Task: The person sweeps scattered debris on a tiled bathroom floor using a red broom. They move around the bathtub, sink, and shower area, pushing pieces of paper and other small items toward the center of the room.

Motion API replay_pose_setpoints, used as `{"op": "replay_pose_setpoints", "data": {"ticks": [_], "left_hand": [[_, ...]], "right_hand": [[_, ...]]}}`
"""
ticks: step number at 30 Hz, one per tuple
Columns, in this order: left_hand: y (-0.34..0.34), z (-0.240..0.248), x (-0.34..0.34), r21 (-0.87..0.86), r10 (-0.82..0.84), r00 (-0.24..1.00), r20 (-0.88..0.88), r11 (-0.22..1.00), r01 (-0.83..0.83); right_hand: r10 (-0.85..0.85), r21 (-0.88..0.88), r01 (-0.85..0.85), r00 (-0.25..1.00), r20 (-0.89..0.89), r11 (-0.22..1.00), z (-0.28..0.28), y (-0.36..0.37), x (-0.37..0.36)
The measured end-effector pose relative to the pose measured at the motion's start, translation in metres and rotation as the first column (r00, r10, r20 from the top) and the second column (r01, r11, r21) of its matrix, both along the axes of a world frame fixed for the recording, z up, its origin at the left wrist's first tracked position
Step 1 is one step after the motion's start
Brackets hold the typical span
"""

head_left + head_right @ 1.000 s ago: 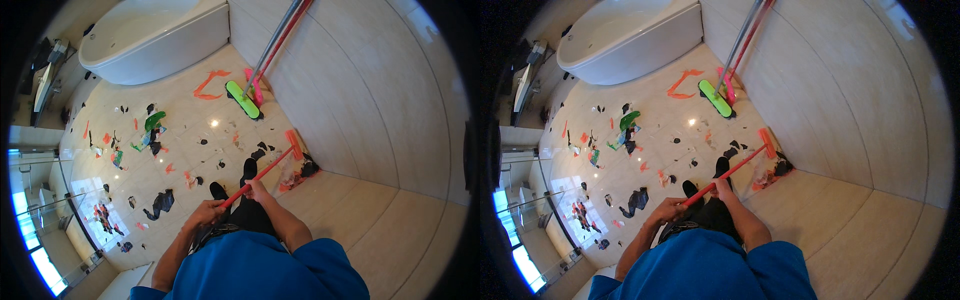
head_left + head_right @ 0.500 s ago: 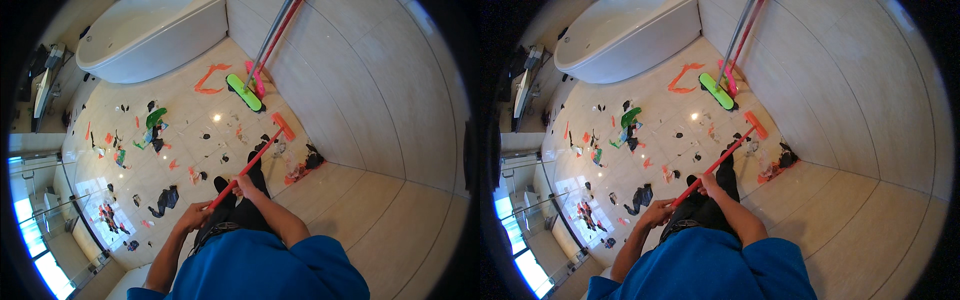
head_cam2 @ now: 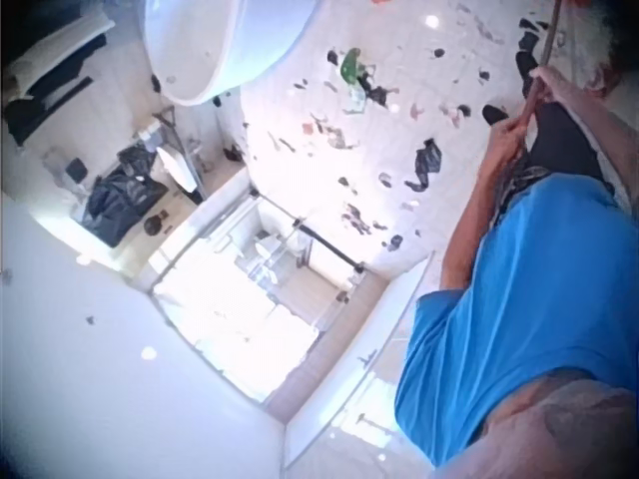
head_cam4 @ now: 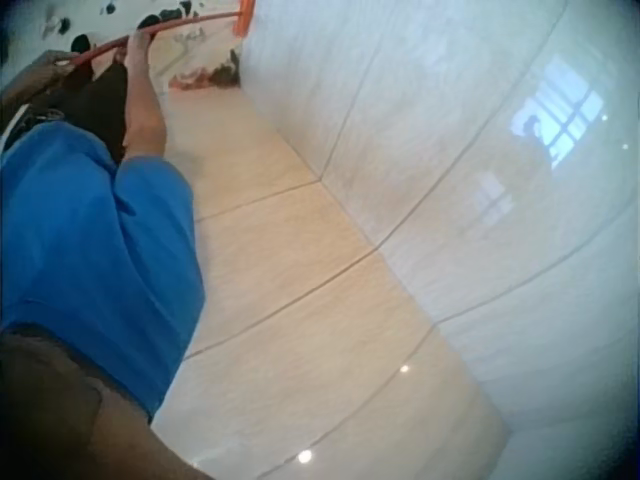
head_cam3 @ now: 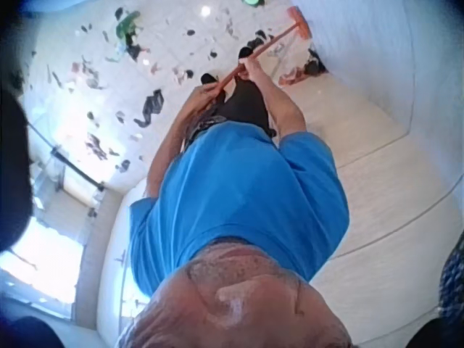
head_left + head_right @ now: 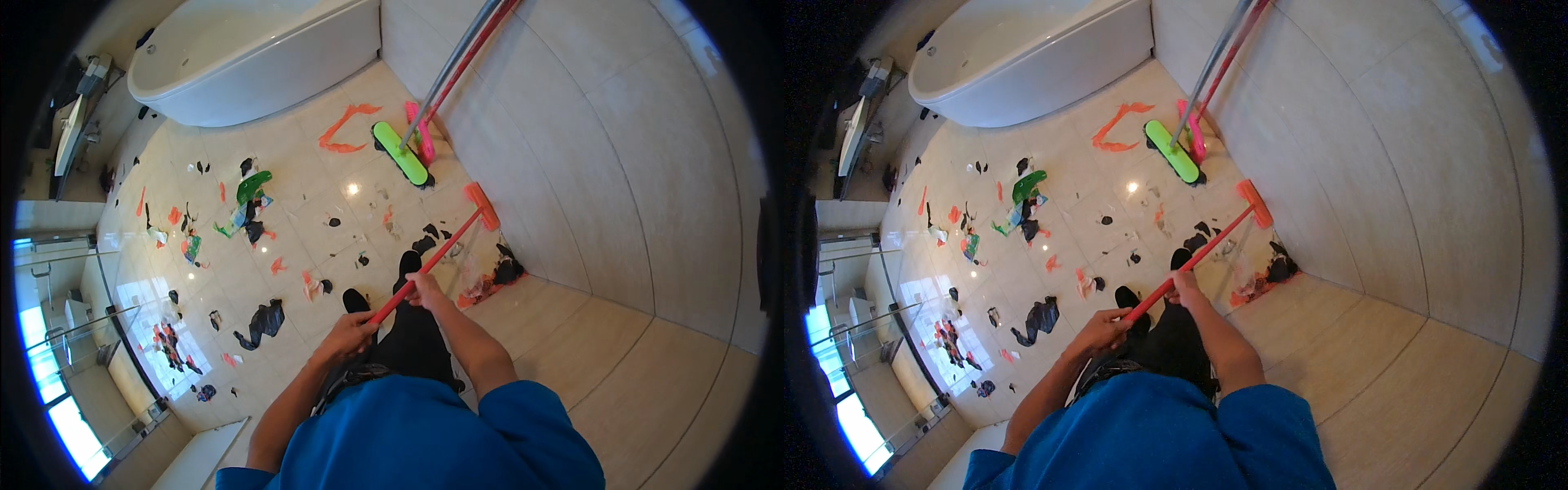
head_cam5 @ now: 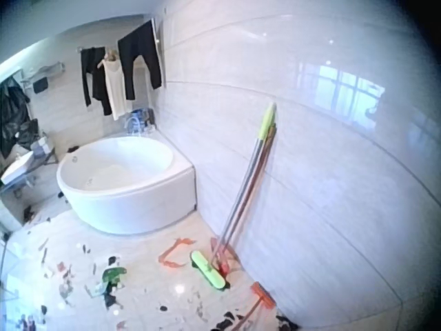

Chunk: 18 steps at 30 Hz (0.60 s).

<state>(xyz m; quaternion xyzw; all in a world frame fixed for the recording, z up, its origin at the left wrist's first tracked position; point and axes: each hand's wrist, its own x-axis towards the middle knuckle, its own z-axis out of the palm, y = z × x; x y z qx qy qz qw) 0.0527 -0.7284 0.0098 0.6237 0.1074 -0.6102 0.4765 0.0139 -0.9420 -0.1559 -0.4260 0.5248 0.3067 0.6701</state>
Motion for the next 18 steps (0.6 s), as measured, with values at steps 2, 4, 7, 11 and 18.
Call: {"op": "replay_pose_setpoints", "data": {"ticks": [2, 4, 7, 11, 18], "left_hand": [[-0.013, 0.009, 0.002, 0.022, -0.071, 0.997, 0.022, 0.997, 0.07], [-0.006, 0.005, -0.001, 0.019, -0.07, 0.998, 0.004, 0.997, 0.07], [0.013, 0.001, -0.011, -0.032, -0.02, 1.0, 0.018, 0.999, 0.021], [0.055, 0.019, -0.022, 0.036, 0.022, 1.0, 0.017, 0.999, -0.022], [0.083, 0.042, -0.018, 0.163, 0.067, 0.997, -0.023, 0.985, -0.063]], "right_hand": [[0.026, 0.033, -0.026, 1.0, 0.009, 0.999, 0.007, -0.007, -0.001], [0.045, 0.05, -0.045, 0.999, 0.007, 0.998, 0.013, -0.008, -0.004], [0.029, 0.054, -0.028, 1.0, -0.01, 0.998, 0.012, 0.011, -0.01], [0.09, 0.151, -0.091, 0.996, 0.014, 0.984, 0.016, 0.054, -0.023], [0.224, 0.19, -0.237, 0.971, 0.086, 0.953, 0.032, 0.077, -0.017]]}}
